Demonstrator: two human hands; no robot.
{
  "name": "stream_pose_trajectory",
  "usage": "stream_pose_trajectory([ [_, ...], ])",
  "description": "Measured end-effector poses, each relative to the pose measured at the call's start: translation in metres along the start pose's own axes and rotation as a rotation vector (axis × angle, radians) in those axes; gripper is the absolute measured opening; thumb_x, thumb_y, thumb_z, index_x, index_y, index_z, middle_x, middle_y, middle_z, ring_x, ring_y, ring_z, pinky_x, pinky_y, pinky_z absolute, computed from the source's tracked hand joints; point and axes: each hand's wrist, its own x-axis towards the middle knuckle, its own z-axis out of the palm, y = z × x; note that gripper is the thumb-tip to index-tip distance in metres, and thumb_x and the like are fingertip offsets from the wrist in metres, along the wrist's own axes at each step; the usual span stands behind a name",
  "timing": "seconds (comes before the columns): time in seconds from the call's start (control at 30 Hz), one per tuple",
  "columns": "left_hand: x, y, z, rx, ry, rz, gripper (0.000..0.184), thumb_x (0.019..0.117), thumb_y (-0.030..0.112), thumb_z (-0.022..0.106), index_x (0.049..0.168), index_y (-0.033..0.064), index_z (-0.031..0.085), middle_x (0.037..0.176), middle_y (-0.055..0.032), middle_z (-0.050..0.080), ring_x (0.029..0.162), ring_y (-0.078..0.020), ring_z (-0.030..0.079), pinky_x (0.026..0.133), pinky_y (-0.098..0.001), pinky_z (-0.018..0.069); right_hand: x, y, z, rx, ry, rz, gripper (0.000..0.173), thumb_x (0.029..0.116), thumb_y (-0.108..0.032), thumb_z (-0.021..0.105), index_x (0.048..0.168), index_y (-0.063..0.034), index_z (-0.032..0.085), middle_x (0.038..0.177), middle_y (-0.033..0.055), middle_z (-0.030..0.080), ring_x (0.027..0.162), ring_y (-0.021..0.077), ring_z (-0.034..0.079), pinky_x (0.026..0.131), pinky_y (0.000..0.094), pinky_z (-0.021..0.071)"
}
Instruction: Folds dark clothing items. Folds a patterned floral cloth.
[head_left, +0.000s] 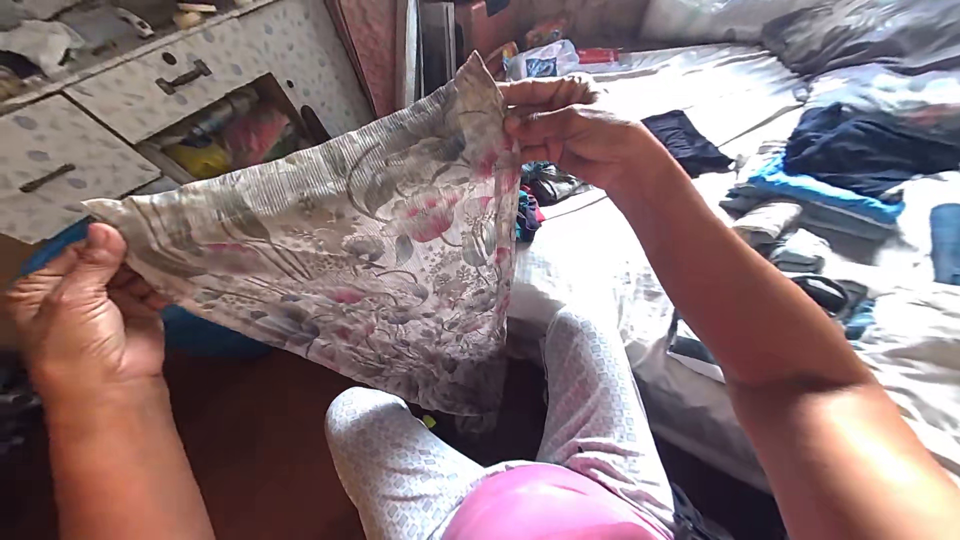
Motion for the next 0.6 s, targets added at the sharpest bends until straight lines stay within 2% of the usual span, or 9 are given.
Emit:
stream_pose_trajectory([
  [0.1, 0.0, 0.002, -0.001, 0.013, -0.01, -0.014, 0.006, 0.0996, 0.03, 0.067, 0.095, 0.0263, 0.069, 0.084, 0.0138, 0.071, 0.07, -0.0012, 0.069, 0.066, -0.021, 0.0603, 0.0, 0.001, 0.0, 0.001, -0.007, 0.004, 0.027, 0.0987, 0.007, 0.055, 0.121, -0.0015, 0.068, 0.092, 0.0016, 0.074, 0.083, 0.0121, 0.073, 0.077, 0.0314, 0.0636],
  [0.27, 0.002, 0.001, -0.007, 0.04, -0.054, 0.024, 0.005, 0.0986, 0.021, 0.068, 0.102, 0.0232, 0.07, 0.087, 0.0136, 0.072, 0.071, -0.0006, 0.069, 0.066, -0.0204, 0.0608, 0.001, 0.0, -0.002, 0.005, -0.033, -0.013, 0.03, 0.0986, 0.008, 0.053, 0.123, -0.0019, 0.067, 0.096, 0.0021, 0.074, 0.085, 0.0123, 0.073, 0.078, 0.0312, 0.0635],
  [0.33, 0.006, -0.006, -0.016, 0.05, -0.095, 0.028, 0.008, 0.0996, 0.021, 0.066, 0.106, 0.0237, 0.069, 0.091, 0.0145, 0.071, 0.075, 0.0002, 0.069, 0.07, -0.0204, 0.0603, 0.0, -0.002, -0.004, -0.038, -0.03, -0.016, 0.03, 0.0995, 0.006, 0.052, 0.124, -0.0046, 0.067, 0.097, -0.0001, 0.074, 0.087, 0.0111, 0.073, 0.079, 0.0308, 0.0634],
  [0.4, -0.001, 0.009, -0.002, 0.067, -0.03, -0.021, 0.009, 0.1015, 0.021, 0.061, 0.1, 0.0251, 0.069, 0.085, 0.015, 0.071, 0.073, 0.0004, 0.069, 0.069, -0.02, 0.0601, 0.0, -0.001, -0.006, -0.065, -0.015, -0.008, 0.031, 0.0995, 0.005, 0.052, 0.124, -0.008, 0.066, 0.098, -0.0027, 0.073, 0.088, 0.0092, 0.072, 0.079, 0.0286, 0.0629],
  [0.47, -0.009, 0.028, 0.016, 0.056, 0.007, -0.067, 0.017, 0.1033, 0.019, 0.055, 0.093, 0.0255, 0.068, 0.078, 0.014, 0.071, 0.068, 0.0005, 0.068, 0.065, -0.0199, 0.06, 0.001, 0.001, -0.012, -0.076, -0.013, -0.012, 0.032, 0.0996, 0.004, 0.051, 0.124, -0.0096, 0.067, 0.098, -0.0033, 0.073, 0.088, 0.0096, 0.072, 0.079, 0.0291, 0.0633],
  [0.6, -0.02, 0.05, 0.035, 0.028, -0.05, -0.073, 0.024, 0.1046, 0.014, 0.051, 0.09, 0.0209, 0.068, 0.075, 0.0108, 0.072, 0.066, -0.0008, 0.069, 0.064, -0.0201, 0.0604, 0.002, 0.004, -0.018, -0.104, 0.063, -0.007, 0.032, 0.1015, 0.003, 0.049, 0.121, -0.0132, 0.068, 0.097, -0.0067, 0.074, 0.087, 0.0062, 0.072, 0.08, 0.0264, 0.0627],
])
